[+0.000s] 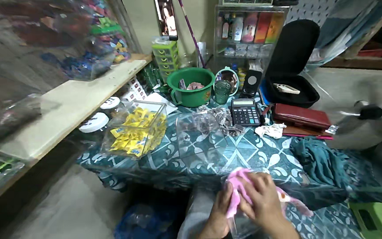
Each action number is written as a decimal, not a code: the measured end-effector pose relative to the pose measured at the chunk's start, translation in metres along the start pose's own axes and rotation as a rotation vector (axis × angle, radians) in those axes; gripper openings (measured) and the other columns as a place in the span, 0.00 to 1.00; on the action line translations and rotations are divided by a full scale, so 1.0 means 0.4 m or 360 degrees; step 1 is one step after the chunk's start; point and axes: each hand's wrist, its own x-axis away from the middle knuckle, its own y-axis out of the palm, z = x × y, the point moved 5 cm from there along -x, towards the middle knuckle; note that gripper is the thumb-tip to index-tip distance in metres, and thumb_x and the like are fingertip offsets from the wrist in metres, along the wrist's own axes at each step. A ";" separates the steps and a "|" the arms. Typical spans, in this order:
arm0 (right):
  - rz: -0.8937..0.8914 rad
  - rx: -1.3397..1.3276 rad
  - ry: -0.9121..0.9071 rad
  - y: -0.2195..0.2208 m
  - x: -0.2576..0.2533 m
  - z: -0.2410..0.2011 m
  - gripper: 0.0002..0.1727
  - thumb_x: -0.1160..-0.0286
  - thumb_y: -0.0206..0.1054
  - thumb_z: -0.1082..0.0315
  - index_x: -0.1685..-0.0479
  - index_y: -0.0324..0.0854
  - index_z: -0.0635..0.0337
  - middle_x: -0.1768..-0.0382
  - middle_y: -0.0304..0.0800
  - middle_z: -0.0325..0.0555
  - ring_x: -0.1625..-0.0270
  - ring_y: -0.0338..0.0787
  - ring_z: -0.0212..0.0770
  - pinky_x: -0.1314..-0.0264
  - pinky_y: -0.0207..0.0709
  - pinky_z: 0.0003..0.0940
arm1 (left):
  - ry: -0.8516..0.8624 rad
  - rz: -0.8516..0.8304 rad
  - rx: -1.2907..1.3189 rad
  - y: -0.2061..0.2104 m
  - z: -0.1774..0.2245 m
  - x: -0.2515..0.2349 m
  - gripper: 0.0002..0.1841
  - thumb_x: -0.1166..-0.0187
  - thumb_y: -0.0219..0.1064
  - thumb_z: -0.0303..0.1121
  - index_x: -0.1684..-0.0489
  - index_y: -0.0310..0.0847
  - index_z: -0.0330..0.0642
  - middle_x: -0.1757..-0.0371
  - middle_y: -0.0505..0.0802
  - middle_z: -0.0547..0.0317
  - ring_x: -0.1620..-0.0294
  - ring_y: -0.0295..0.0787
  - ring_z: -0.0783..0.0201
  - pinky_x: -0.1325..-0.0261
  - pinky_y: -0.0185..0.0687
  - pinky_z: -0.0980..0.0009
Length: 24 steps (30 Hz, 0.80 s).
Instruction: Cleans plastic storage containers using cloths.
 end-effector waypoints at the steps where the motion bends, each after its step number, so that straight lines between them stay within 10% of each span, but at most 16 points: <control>1: -0.0001 0.0000 -0.0060 0.014 0.002 -0.026 0.25 0.21 0.58 0.39 0.45 0.91 0.45 0.46 0.92 0.46 0.46 0.87 0.50 0.44 0.79 0.43 | -0.0002 0.0044 -0.0056 0.006 0.003 0.001 0.29 0.14 0.52 0.59 0.37 0.75 0.41 0.53 0.93 0.70 0.50 0.91 0.76 0.42 0.88 0.73; 8: -0.0013 0.0017 -0.0012 0.004 -0.028 -0.006 0.21 0.23 0.55 0.41 0.45 0.89 0.33 0.51 0.90 0.46 0.52 0.86 0.49 0.52 0.77 0.44 | 0.0152 0.0070 -0.0088 -0.001 0.005 0.008 0.28 0.22 0.60 0.63 0.46 0.81 0.45 0.59 0.95 0.70 0.58 0.94 0.72 0.50 0.92 0.69; 14: 0.0291 0.0254 0.0242 -0.045 -0.009 0.072 0.27 0.22 0.55 0.46 0.53 0.93 0.56 0.61 0.89 0.56 0.55 0.86 0.49 0.51 0.80 0.38 | 0.0206 -0.0280 -0.0054 0.005 0.024 0.002 0.47 0.23 0.55 0.67 0.20 0.65 0.28 0.26 0.86 0.52 0.34 0.90 0.57 0.38 0.91 0.56; 17: 0.0292 0.0213 0.0183 -0.031 -0.017 0.035 0.27 0.18 0.55 0.44 0.46 0.90 0.54 0.57 0.88 0.54 0.52 0.85 0.48 0.47 0.77 0.37 | 0.0281 -0.0256 -0.0143 -0.002 0.029 -0.002 0.42 0.22 0.53 0.65 0.22 0.72 0.35 0.33 0.91 0.60 0.38 0.92 0.65 0.38 0.91 0.61; 20: 0.0185 0.0022 0.0022 0.005 -0.020 -0.022 0.26 0.16 0.52 0.41 0.39 0.86 0.46 0.49 0.88 0.47 0.46 0.83 0.45 0.39 0.74 0.34 | 0.0323 -0.0029 -0.0355 -0.008 0.055 0.004 0.26 0.20 0.53 0.64 0.50 0.86 0.55 0.60 0.95 0.80 0.58 0.91 0.83 0.50 0.89 0.78; 24: 0.0065 -0.0099 -0.0197 0.033 -0.022 -0.086 0.26 0.13 0.46 0.42 0.38 0.86 0.43 0.44 0.87 0.42 0.45 0.80 0.46 0.40 0.70 0.35 | 0.0134 -0.0169 -0.0098 -0.011 0.084 0.003 0.38 0.30 0.49 0.76 0.42 0.86 0.56 0.51 0.96 0.75 0.47 0.91 0.80 0.40 0.86 0.76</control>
